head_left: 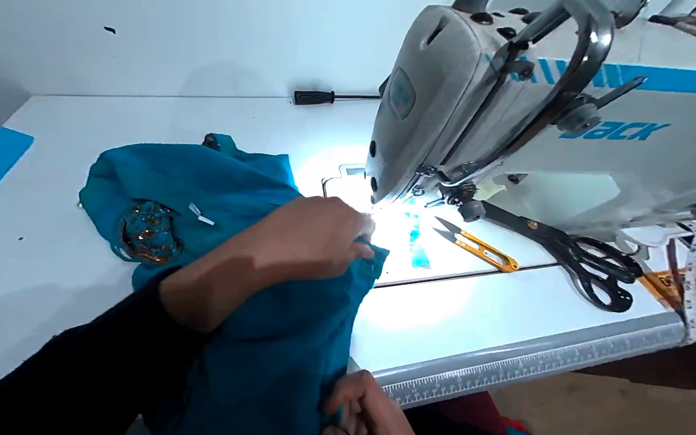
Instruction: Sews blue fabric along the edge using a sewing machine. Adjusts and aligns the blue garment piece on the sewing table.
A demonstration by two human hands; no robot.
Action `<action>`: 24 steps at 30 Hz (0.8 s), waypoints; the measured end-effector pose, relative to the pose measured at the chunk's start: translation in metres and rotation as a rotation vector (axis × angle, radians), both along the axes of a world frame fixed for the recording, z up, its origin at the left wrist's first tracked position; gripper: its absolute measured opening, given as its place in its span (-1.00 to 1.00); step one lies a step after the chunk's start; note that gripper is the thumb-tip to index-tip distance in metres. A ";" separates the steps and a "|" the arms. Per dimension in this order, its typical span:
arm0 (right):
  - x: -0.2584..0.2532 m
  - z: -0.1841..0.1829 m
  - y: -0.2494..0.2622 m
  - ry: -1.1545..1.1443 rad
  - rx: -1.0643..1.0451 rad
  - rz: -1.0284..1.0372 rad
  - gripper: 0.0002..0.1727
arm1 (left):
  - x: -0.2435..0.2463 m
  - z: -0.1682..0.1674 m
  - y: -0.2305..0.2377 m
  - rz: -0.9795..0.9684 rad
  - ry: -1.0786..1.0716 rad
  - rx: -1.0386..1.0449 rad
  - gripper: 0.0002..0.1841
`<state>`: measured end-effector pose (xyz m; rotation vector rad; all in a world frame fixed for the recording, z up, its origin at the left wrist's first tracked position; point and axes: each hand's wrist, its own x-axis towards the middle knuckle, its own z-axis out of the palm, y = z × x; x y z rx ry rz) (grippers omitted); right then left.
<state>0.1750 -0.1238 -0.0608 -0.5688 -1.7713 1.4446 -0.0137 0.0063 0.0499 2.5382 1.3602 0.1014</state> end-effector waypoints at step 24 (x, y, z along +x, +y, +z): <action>0.080 0.041 0.064 -0.466 0.396 -0.063 -0.78 | 0.039 -0.050 -0.044 0.009 0.128 0.363 -0.76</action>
